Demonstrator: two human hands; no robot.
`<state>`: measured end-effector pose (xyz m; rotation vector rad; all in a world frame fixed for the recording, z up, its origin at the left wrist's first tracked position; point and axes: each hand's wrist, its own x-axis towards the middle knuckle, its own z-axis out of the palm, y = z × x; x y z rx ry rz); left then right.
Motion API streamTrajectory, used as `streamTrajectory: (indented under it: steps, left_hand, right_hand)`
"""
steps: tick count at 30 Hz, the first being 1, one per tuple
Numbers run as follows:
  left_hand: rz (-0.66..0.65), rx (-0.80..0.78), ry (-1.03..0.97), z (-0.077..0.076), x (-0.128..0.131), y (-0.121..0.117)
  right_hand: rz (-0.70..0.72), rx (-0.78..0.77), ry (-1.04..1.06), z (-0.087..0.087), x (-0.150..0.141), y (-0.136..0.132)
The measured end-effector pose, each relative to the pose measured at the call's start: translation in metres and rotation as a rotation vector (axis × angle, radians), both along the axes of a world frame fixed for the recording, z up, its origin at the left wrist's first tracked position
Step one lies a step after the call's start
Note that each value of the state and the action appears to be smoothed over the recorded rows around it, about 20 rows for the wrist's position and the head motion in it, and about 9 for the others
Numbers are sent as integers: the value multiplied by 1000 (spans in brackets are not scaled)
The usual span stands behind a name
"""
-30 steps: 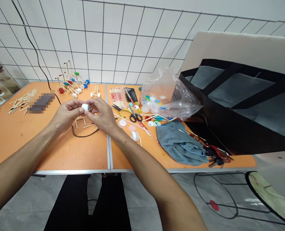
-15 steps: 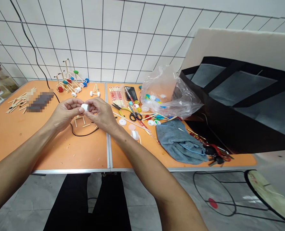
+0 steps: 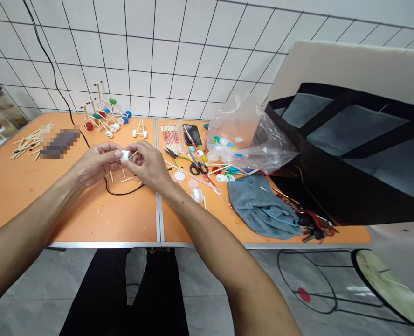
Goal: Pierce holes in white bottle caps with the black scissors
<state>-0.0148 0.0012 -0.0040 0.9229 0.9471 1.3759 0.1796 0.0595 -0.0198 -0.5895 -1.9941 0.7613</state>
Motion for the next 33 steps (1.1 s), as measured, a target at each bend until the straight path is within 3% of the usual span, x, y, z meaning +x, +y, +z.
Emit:
streamTrajectory:
  steps: [16, 21, 33]
  left_hand:
    - [-63, -127, -80, 4, -1, 1]
    - [-33, -192, -119, 10, 1, -1]
    - [-17, -233, -62, 13, 1, -2]
  right_hand:
    - [13, 16, -28, -7, -1, 2]
    - [34, -20, -15, -7, -1, 1]
    - [-2, 68, -42, -5, -1, 0]
